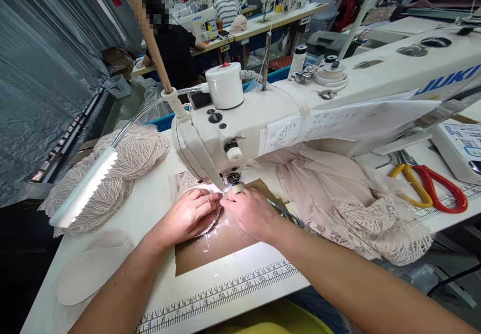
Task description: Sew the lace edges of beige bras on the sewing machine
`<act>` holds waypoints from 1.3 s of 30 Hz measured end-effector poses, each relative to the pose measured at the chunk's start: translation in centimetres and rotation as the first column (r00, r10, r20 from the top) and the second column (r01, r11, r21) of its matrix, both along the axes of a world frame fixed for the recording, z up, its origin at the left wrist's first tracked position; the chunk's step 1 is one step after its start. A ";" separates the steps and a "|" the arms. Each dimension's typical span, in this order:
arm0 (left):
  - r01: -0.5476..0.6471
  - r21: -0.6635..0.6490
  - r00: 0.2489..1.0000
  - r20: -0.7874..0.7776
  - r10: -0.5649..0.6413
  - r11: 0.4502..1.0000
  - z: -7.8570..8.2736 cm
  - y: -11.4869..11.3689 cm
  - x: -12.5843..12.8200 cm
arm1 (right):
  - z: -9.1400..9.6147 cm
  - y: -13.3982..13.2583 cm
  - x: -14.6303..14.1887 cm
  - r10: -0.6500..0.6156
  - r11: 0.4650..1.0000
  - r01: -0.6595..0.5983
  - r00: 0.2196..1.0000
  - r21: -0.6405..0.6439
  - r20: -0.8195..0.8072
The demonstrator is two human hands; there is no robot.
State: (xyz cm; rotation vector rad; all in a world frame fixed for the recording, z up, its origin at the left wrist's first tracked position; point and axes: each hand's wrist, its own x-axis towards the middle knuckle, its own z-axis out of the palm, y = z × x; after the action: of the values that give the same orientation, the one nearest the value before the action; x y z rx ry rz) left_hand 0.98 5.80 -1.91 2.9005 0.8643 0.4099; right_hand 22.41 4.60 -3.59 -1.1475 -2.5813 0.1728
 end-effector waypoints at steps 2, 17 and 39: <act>-0.002 -0.009 1.000 0.004 0.002 1.000 -0.1 0.1 -0.1 | 0.0 0.0 -0.1 -0.005 1.000 0.005 1.000 0.012 -0.001; -0.101 -0.050 0.995 0.002 0.101 0.994 -0.3 -0.2 0.3 | 0.7 0.2 -0.7 -0.122 0.992 0.124 0.989 -0.018 0.089; -0.080 -0.193 0.996 0.013 0.084 0.978 1.3 -0.5 0.0 | 0.1 -0.6 0.7 0.092 0.993 -0.102 0.979 -0.051 -0.183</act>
State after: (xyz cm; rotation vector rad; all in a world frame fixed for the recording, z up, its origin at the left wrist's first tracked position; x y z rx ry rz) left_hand 1.02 5.29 -0.57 2.6873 0.9650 0.3417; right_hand 23.12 4.04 -3.44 -0.9772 -2.4867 0.3621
